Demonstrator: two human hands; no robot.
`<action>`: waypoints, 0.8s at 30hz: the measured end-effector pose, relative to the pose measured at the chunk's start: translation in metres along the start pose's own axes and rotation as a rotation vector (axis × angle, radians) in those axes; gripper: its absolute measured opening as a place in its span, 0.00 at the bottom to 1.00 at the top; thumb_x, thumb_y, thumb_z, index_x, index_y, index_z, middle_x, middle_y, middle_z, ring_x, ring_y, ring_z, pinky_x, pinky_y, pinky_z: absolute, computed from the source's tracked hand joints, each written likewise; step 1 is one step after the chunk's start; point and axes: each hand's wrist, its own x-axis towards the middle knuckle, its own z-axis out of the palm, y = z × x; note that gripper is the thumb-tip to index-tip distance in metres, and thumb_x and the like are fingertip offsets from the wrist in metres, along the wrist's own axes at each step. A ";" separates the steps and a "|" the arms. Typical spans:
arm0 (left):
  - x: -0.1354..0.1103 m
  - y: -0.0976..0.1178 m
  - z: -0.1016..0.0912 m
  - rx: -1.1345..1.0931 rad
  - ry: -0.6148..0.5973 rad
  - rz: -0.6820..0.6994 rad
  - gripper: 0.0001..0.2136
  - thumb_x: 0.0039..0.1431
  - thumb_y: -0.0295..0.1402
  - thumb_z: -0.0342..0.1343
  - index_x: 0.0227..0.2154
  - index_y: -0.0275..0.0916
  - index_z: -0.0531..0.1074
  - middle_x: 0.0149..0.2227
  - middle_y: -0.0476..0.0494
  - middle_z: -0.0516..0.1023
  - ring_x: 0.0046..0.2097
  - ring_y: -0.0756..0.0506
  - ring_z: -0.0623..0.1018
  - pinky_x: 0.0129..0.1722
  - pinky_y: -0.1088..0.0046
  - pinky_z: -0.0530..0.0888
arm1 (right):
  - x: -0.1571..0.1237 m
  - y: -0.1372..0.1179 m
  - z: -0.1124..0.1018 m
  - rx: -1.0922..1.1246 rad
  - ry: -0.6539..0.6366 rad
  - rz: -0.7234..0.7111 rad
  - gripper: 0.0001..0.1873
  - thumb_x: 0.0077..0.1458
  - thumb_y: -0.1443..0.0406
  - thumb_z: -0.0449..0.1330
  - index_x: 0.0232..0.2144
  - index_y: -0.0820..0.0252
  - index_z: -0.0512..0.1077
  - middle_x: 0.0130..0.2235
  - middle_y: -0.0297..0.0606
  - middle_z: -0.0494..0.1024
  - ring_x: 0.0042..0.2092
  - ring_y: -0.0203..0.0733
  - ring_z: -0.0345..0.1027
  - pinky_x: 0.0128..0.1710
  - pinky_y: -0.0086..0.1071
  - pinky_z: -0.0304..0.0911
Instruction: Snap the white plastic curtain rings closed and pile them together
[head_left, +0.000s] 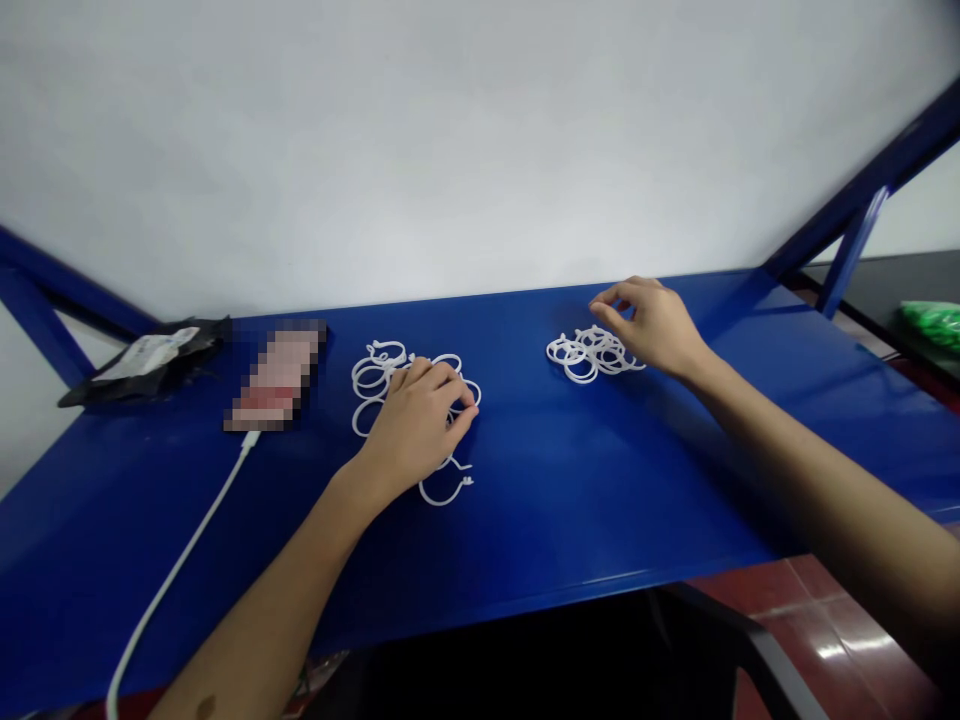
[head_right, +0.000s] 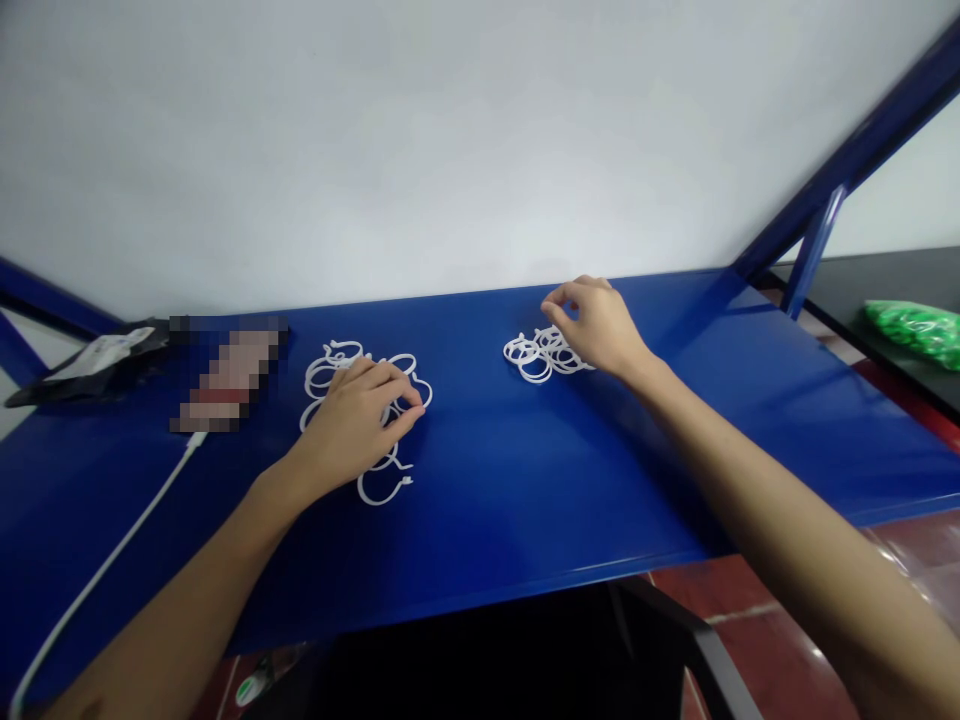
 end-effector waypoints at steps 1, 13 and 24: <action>0.000 -0.001 0.002 -0.001 0.005 0.001 0.03 0.62 0.33 0.58 0.34 0.41 0.75 0.40 0.45 0.76 0.48 0.39 0.70 0.56 0.51 0.63 | -0.004 -0.008 -0.001 0.003 0.027 -0.034 0.11 0.60 0.61 0.57 0.32 0.58 0.77 0.37 0.42 0.79 0.38 0.46 0.69 0.42 0.44 0.65; -0.002 0.019 0.007 -0.077 0.265 0.293 0.03 0.63 0.29 0.57 0.33 0.39 0.73 0.36 0.46 0.76 0.41 0.44 0.71 0.47 0.62 0.68 | -0.069 -0.098 0.026 0.460 -0.245 -0.068 0.14 0.65 0.57 0.57 0.47 0.59 0.71 0.38 0.37 0.79 0.39 0.41 0.72 0.40 0.37 0.67; -0.006 0.033 0.002 -0.236 0.392 0.212 0.10 0.64 0.32 0.58 0.48 0.40 0.71 0.43 0.43 0.74 0.45 0.45 0.75 0.46 0.64 0.74 | -0.076 -0.092 0.033 0.719 -0.235 0.015 0.05 0.62 0.63 0.59 0.39 0.58 0.71 0.33 0.33 0.78 0.32 0.34 0.71 0.32 0.29 0.66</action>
